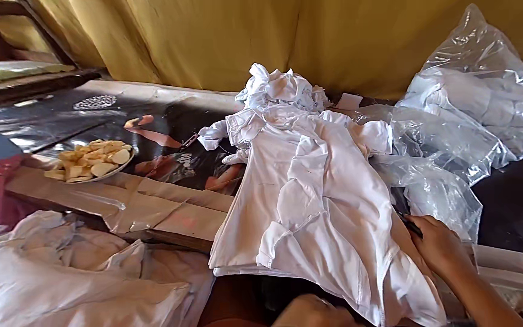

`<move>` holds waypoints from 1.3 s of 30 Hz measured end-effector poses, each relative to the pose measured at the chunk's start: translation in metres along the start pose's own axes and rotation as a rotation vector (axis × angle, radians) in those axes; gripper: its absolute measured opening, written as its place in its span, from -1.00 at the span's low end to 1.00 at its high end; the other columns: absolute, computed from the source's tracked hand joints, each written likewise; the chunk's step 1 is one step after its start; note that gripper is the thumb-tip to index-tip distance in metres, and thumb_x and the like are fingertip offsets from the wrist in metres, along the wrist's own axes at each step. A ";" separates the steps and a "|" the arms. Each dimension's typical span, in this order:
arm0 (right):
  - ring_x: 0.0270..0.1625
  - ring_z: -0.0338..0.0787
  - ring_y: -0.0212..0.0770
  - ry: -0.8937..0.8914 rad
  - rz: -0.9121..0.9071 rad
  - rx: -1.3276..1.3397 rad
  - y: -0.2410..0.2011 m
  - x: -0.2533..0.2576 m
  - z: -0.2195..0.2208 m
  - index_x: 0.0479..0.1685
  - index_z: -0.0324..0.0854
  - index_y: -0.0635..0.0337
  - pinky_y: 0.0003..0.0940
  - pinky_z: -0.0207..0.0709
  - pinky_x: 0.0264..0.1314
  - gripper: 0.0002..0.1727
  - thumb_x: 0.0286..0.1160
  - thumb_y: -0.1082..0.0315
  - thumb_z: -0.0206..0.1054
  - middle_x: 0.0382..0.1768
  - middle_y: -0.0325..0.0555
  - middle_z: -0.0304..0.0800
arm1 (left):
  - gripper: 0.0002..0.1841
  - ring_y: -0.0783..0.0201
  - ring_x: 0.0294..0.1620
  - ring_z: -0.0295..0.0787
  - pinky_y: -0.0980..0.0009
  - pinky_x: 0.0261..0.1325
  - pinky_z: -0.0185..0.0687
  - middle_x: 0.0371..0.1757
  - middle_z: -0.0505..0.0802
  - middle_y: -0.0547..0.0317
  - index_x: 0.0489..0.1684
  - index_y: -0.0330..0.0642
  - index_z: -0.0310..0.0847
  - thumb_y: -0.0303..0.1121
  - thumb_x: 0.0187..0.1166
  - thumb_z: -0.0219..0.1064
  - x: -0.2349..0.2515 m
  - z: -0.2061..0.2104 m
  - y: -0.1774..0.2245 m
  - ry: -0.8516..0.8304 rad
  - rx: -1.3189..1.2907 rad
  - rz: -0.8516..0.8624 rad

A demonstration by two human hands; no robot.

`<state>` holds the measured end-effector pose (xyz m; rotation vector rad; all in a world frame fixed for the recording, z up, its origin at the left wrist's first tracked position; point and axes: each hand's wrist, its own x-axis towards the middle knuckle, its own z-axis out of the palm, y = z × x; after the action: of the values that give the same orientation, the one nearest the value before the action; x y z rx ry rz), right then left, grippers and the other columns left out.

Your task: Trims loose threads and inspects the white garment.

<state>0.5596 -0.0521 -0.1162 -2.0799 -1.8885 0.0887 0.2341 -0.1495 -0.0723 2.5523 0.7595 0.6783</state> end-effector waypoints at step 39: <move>-0.57 0.60 -0.53 -0.633 -0.047 0.975 -0.138 -0.045 0.000 0.10 0.73 0.12 -0.57 0.53 -0.52 -0.71 0.65 0.42 0.09 -0.23 -0.32 0.78 | -0.72 0.06 0.07 0.79 0.12 0.23 0.67 0.00 0.84 -0.04 0.06 -0.22 0.85 -0.28 0.71 0.25 0.043 -0.011 -0.114 0.153 0.037 -0.583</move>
<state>0.4224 -0.0872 -0.0851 -1.3704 -1.6250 1.4652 0.2140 -0.0326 -0.1044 2.1503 1.4922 0.6605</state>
